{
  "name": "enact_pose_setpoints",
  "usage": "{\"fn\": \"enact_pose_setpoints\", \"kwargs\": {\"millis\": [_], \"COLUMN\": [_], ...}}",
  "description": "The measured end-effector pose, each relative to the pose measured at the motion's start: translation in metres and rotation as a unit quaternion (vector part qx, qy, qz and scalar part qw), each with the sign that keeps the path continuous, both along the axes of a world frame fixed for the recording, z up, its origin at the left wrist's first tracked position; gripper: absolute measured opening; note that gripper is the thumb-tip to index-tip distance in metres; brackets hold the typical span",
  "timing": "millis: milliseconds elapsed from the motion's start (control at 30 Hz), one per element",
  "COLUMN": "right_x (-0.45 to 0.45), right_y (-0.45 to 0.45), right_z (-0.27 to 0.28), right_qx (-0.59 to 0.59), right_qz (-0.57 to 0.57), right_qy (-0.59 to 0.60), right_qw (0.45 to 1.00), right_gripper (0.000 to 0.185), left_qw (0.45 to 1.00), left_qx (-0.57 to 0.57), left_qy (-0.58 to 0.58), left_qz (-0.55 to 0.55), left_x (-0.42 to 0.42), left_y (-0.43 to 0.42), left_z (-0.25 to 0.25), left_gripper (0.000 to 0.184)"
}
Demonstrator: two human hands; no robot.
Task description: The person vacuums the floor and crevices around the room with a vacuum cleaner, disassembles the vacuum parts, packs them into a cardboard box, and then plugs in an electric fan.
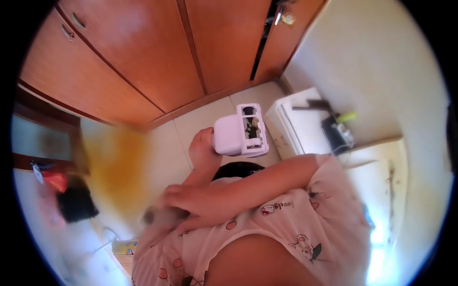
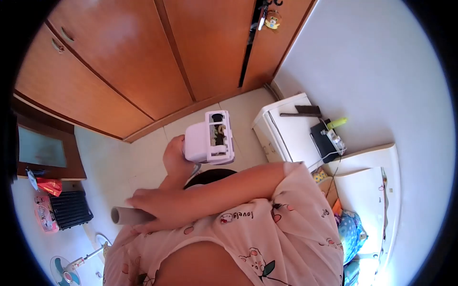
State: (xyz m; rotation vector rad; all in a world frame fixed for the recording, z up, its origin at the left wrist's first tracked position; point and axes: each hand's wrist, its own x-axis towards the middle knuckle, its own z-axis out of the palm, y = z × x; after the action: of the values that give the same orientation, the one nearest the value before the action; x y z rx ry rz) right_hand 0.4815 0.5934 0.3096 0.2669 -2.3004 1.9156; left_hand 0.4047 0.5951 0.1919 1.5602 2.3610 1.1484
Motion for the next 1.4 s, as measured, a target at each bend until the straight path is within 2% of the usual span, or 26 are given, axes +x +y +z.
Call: {"fn": "enact_pose_setpoints", "kwargs": {"millis": [33,67,100,133,167,200,300,500,600,700,800,900,967,1033,1100,1200,1267,1367,1400], "right_x": [0.012,0.028,0.045,0.06,0.075,0.087,0.098,0.087,0.084,0.082,0.078,0.079,0.084,0.088,0.096,0.123,0.134,0.12,0.119], "right_y": [0.017,0.044,0.073,0.095,0.117,0.139,0.163,0.188,0.196,0.202,0.197,0.192,0.188,0.179,0.17,0.194,0.214,0.223,0.227], "right_z": [0.003,0.012,0.021,0.021,0.022,0.017,0.01,-0.008,-0.012,-0.012,-0.012,-0.024,-0.034,-0.038,-0.026,0.006,0.017,0.0,-0.016], "right_qx": [0.099,0.173,0.245,0.236,0.218,0.37,0.413,0.439,0.421,0.412,0.369,0.219,0.0,-0.203,-0.392,-0.325,-0.255,-0.086,-0.089], "right_qz": [-0.032,-0.11,-0.183,-0.262,-0.333,-0.34,-0.272,-0.228,-0.223,-0.162,-0.21,-0.26,-0.306,-0.344,-0.393,-0.449,-0.481,-0.582,-0.557], "right_qy": [0.002,0.073,0.144,0.072,-0.003,0.031,-0.035,-0.078,-0.104,-0.166,-0.168,-0.074,-0.071,-0.048,0.049,0.169,0.104,-0.1,-0.144], "right_qw": [0.995,0.976,0.941,0.933,0.917,0.864,0.869,0.866,0.873,0.881,0.89,0.938,0.949,0.916,0.83,0.815,0.832,0.802,0.813], "right_gripper": [0.036,0.037,0.039,0.032,0.026,0.02,0.012,0.01,0.006,0.005,0.007,0.013,0.015,0.018,0.018,0.017,0.015,0.013,0.011], "left_qw": [1.0,0.999,0.999,0.995,0.995,0.994,0.993,0.992,0.992,0.99,0.987,0.986,0.988,0.991,0.986,0.976,0.976,0.981,0.982], "left_qx": [0.016,0.032,0.015,0.002,0.025,0.048,0.041,0.03,0.02,0.017,0.007,-0.027,-0.035,-0.023,-0.071,-0.116,-0.107,-0.053,-0.038], "left_qy": [-0.005,-0.01,0.037,0.084,0.079,0.074,0.076,0.058,0.048,0.054,0.076,0.08,0.059,0.021,0.07,0.109,0.112,0.104,0.104], "left_qz": [-0.008,-0.015,-0.035,-0.055,-0.059,-0.064,-0.081,-0.105,-0.114,-0.127,-0.145,-0.145,-0.137,-0.128,-0.136,-0.151,-0.156,-0.156,-0.155], "left_x": [-0.002,-0.004,-0.007,-0.011,-0.014,-0.015,-0.018,-0.027,-0.029,-0.031,-0.034,-0.036,-0.037,-0.038,-0.045,-0.049,-0.049,-0.047,-0.048], "left_y": [0.005,0.007,0.007,0.007,0.007,0.009,0.02,0.044,0.051,0.057,0.059,0.057,0.054,0.051,0.046,0.04,0.045,0.069,0.077], "left_z": [0.0,0.003,0.014,0.026,0.013,0.005,-0.002,-0.004,-0.002,-0.003,-0.006,-0.004,-0.004,-0.005,-0.011,-0.023,-0.026,-0.027,-0.024], "left_gripper": [0.023,0.024,0.025,0.026,0.026,0.026,0.025,0.025,0.025,0.025,0.025,0.024,0.024,0.023,0.024,0.026,0.027,0.028,0.028]}}
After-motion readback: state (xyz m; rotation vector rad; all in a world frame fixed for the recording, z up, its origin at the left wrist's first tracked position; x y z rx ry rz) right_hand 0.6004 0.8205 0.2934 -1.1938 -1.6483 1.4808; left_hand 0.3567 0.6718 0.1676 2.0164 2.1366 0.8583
